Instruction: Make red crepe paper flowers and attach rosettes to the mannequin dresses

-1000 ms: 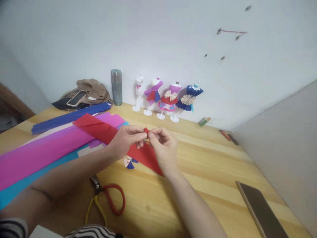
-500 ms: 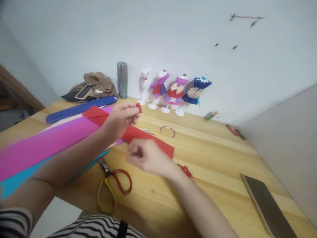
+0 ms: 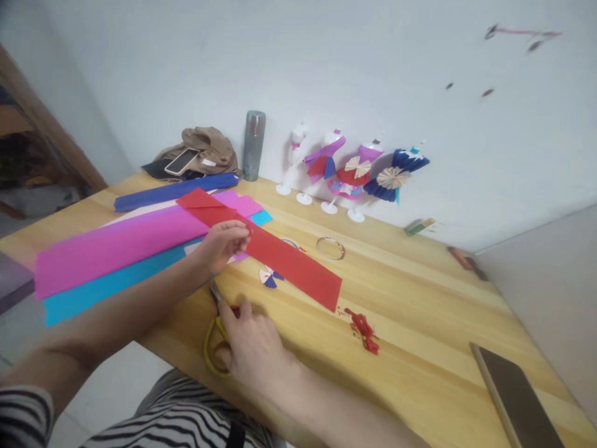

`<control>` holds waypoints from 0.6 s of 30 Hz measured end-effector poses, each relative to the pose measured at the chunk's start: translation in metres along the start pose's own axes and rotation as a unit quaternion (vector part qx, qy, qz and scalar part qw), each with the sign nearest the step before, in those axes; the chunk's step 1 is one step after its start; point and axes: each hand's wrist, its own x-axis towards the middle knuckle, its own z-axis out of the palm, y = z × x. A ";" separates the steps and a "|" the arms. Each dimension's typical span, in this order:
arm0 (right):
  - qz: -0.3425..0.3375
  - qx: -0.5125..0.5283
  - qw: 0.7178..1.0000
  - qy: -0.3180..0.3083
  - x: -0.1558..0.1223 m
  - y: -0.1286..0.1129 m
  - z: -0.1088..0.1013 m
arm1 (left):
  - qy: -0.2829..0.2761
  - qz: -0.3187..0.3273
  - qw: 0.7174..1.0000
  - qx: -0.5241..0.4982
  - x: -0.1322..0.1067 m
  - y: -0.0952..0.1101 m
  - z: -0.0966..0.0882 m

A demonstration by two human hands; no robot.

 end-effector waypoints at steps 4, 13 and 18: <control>0.026 0.029 0.998 -0.042 -0.006 0.005 -0.001 | 0.020 0.008 0.999 -0.030 0.000 0.000 -0.013; 0.059 0.477 0.877 -0.022 -0.048 0.069 -0.016 | 0.009 -0.003 0.998 -0.055 -0.007 -0.006 -0.020; -0.005 0.580 0.806 0.115 -0.045 0.093 -0.025 | -0.059 -0.008 0.998 0.006 -0.015 -0.017 -0.012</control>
